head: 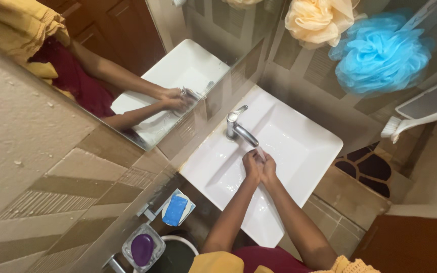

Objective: The person washes their hands with soap and water at a bathroom sink. They then rinse a toothbrush under the running tap and place it back in its holder.

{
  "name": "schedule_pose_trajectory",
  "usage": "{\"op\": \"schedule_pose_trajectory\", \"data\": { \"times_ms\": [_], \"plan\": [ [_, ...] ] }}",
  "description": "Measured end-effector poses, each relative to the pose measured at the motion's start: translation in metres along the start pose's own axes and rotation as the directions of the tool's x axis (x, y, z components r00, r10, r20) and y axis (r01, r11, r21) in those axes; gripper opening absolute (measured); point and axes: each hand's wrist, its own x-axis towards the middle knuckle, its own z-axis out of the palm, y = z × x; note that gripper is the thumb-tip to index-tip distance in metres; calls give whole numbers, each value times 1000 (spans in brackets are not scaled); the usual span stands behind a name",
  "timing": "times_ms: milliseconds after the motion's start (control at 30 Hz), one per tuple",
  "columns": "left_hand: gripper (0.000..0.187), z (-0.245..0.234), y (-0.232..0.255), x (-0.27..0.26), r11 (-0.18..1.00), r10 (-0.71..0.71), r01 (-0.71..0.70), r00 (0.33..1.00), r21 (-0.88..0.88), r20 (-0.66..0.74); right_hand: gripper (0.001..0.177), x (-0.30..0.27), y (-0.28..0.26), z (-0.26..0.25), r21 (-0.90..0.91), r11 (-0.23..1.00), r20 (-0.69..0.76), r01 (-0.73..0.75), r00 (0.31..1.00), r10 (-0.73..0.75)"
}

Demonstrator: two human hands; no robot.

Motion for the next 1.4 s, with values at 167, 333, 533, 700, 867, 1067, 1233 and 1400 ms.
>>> {"op": "schedule_pose_trajectory", "data": {
  "times_ms": [167,333,533,700,867,1067,1233,1400],
  "plan": [
    [28,8,7,12,997,-70,69,998,-14,-10,25,11,-18,21,-36,986,-98,-161,983,156],
    [27,1,24,23,961,-218,210,976,-179,-26,42,43,-79,117,-163,979,404,-120,898,177],
    [28,-4,24,11,963,-236,236,972,-133,16,31,53,-114,162,-86,965,348,246,915,-203],
    [28,6,27,1,993,-120,120,992,5,44,28,7,-31,58,-100,995,45,-4,999,9],
    [28,-2,21,-5,979,-47,8,981,204,189,29,-17,3,25,20,994,117,105,987,-107],
    [33,8,16,-1,985,-31,-4,979,170,203,29,-12,-1,22,104,985,106,136,984,-147],
    [34,8,21,-5,980,17,-67,967,188,255,29,-9,1,21,86,982,103,170,979,-178],
    [34,21,36,-26,986,-1,-35,976,162,220,26,-6,2,14,25,979,11,205,979,-205]
  ]
}}
